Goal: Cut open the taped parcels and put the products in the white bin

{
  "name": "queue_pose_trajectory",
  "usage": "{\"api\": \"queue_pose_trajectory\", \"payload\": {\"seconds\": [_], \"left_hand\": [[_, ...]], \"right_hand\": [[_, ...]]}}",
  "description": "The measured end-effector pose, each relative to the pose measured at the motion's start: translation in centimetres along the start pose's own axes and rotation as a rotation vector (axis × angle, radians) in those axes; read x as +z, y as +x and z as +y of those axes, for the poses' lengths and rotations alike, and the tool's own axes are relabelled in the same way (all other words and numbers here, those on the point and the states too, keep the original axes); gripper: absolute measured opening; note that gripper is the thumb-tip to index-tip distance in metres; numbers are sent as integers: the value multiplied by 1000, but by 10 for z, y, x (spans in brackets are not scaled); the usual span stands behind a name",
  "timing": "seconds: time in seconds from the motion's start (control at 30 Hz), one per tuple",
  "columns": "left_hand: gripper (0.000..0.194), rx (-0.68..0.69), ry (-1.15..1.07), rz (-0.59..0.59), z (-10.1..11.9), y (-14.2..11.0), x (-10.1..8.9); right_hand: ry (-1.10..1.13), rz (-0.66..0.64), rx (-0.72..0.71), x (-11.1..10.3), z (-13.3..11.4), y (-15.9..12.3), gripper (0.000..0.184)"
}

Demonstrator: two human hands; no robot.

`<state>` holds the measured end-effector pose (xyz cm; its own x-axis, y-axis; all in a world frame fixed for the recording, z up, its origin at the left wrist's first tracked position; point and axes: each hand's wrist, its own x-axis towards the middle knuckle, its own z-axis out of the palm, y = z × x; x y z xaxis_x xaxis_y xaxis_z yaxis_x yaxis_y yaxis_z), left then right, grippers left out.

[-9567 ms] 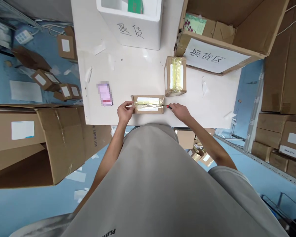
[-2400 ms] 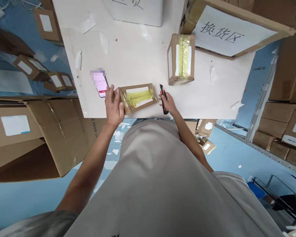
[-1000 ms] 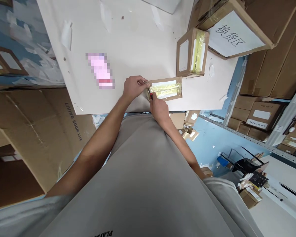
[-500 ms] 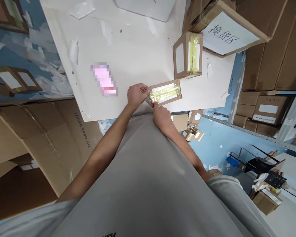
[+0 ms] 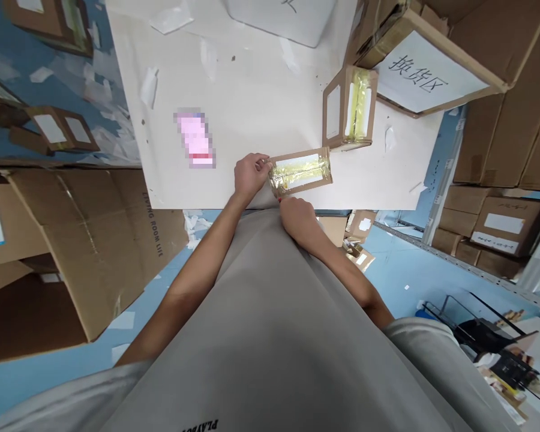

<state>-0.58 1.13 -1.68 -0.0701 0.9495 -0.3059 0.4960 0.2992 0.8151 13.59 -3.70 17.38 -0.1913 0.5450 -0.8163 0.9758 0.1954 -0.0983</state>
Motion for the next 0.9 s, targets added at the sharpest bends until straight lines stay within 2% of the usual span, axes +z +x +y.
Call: {"api": "queue_pose_trajectory", "payload": {"seconds": [0.1, 0.2, 0.3, 0.4, 0.57, 0.73, 0.9], "left_hand": [[32, 1, -36, 19, 0, -5, 1], [43, -24, -140, 12, 4, -17, -1], [41, -24, -223, -7, 8, -36, -4], [38, -13, -217, -24, 12, -53, -3], [47, -92, -182, 10, 12, -64, 10], [50, -109, -184, 38, 8, -64, 19], [52, -114, -187, 69, 3, -63, 23]], "right_hand": [[-82, 39, -63, 0, 25, 0, 47], [-196, 91, -148, -7, 59, 14, 45], [-289, 128, -230, -17, 90, 33, 43], [-335, 169, -305, -28, 108, 47, 43], [-378, 152, -386, -39, 112, 59, 44], [-418, 141, -449, -41, 109, 69, 50], [-420, 135, -495, -45, 90, 73, 51]]}}
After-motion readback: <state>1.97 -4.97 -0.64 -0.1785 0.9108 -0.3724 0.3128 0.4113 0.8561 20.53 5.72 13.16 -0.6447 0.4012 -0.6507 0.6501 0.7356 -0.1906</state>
